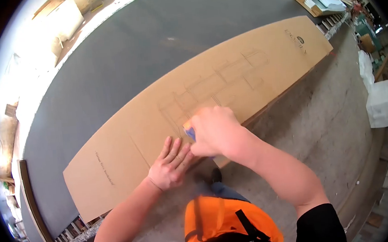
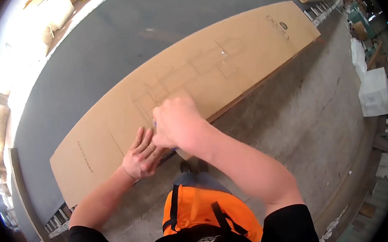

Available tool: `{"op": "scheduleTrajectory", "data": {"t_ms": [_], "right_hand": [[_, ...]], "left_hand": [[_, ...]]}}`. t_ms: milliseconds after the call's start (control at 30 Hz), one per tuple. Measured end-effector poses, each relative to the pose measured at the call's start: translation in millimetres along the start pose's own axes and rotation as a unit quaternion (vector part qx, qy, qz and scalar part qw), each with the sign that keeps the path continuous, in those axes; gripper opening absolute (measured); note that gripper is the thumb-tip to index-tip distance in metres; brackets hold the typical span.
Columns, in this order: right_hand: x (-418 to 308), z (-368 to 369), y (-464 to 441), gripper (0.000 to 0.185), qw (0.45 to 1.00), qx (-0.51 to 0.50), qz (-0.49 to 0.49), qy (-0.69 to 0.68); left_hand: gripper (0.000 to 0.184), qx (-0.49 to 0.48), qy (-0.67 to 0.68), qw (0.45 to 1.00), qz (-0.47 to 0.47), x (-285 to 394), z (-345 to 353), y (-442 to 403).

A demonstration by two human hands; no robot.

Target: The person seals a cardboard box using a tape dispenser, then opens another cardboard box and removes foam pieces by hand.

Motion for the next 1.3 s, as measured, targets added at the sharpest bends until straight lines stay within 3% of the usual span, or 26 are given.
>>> {"op": "scheduleTrajectory", "data": {"t_ms": [67, 100, 133, 200, 300, 333, 400, 500, 600, 667, 733, 767, 867, 967, 1100, 1133, 1167, 1233, 1300], "right_hand": [[-2, 9, 40, 0.023, 0.999, -0.035, 0.009, -0.004], [-1, 15, 71, 0.029, 0.995, 0.096, -0.004, -0.022], [10, 48, 86, 0.048, 0.998, 0.029, 0.041, -0.039], [18, 84, 114, 0.050, 0.995, 0.014, 0.087, -0.048], [13, 102, 96, 0.048, 0.991, 0.089, 0.097, -0.021], [5, 92, 86, 0.048, 0.993, 0.072, 0.092, 0.000], [1, 83, 76, 0.038, 0.995, 0.024, 0.097, -0.014], [-23, 103, 59, 0.018, 0.995, 0.034, 0.033, 0.084], [-31, 115, 66, 0.039, 0.993, 0.050, 0.088, 0.057], [-22, 140, 94, 0.053, 0.986, 0.102, 0.131, 0.011], [-12, 158, 141, 0.055, 0.976, 0.143, 0.164, -0.025], [-6, 168, 163, 0.056, 0.968, 0.148, 0.201, -0.034], [-10, 210, 217, 0.055, 0.937, 0.180, 0.284, -0.096], [-54, 186, 218, 0.055, 0.921, 0.258, 0.249, -0.150], [-111, 90, 161, 0.055, 0.913, 0.366, 0.126, -0.126], [-124, 63, 144, 0.061, 0.927, 0.326, 0.140, -0.122], [-134, 37, 131, 0.050, 0.917, 0.383, 0.096, -0.058], [-136, -2, 101, 0.044, 0.910, 0.406, 0.083, -0.027], [-113, -24, 65, 0.043, 0.933, 0.348, 0.091, -0.018]], "left_hand": [[0.049, 0.003, 0.008, 1.000, 0.001, 0, -2, 3], [0.048, 0.005, 0.009, 1.000, 0.000, -1, -1, 6], [0.047, 0.002, 0.012, 1.000, 0.001, 0, -1, 6], [0.046, -0.009, 0.012, 1.000, 0.003, 2, -5, 6], [0.048, -0.013, 0.019, 1.000, 0.007, -1, -5, 9], [0.049, -0.016, 0.018, 1.000, 0.007, -1, -5, 8], [0.049, -0.023, 0.019, 1.000, 0.005, 1, -7, 9], [0.052, -0.023, 0.005, 1.000, 0.019, 5, -7, 9], [0.048, -0.029, -0.024, 0.999, 0.013, 10, -11, 13], [0.069, -0.079, 0.008, 0.996, -0.047, 6, -21, 27], [0.083, -0.104, 0.037, 0.983, -0.144, -5, -39, 62], [0.099, -0.129, 0.029, 0.977, -0.165, -19, -44, 99], [0.096, -0.163, -0.012, 0.969, -0.183, -37, -76, 202], [0.091, -0.113, -0.029, 0.986, -0.123, -38, -73, 215], [0.082, -0.097, -0.029, 0.991, -0.091, -36, -80, 220], [0.081, -0.091, -0.029, 0.992, -0.084, -37, -82, 223], [0.080, -0.085, -0.029, 0.993, -0.079, -37, -82, 225], [0.074, -0.068, -0.017, 0.994, -0.086, -38, -85, 228], [0.072, -0.063, -0.016, 0.994, -0.090, -39, -84, 229]]}}
Point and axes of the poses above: each hand's wrist, its own y-axis away from the middle knuckle, its own z-axis out of the palm, x = y × z, the point moved 7 cm from there along -y, towards the middle knuckle, and after that the axes turned 3 degrees about y, right-handed, at the moved point
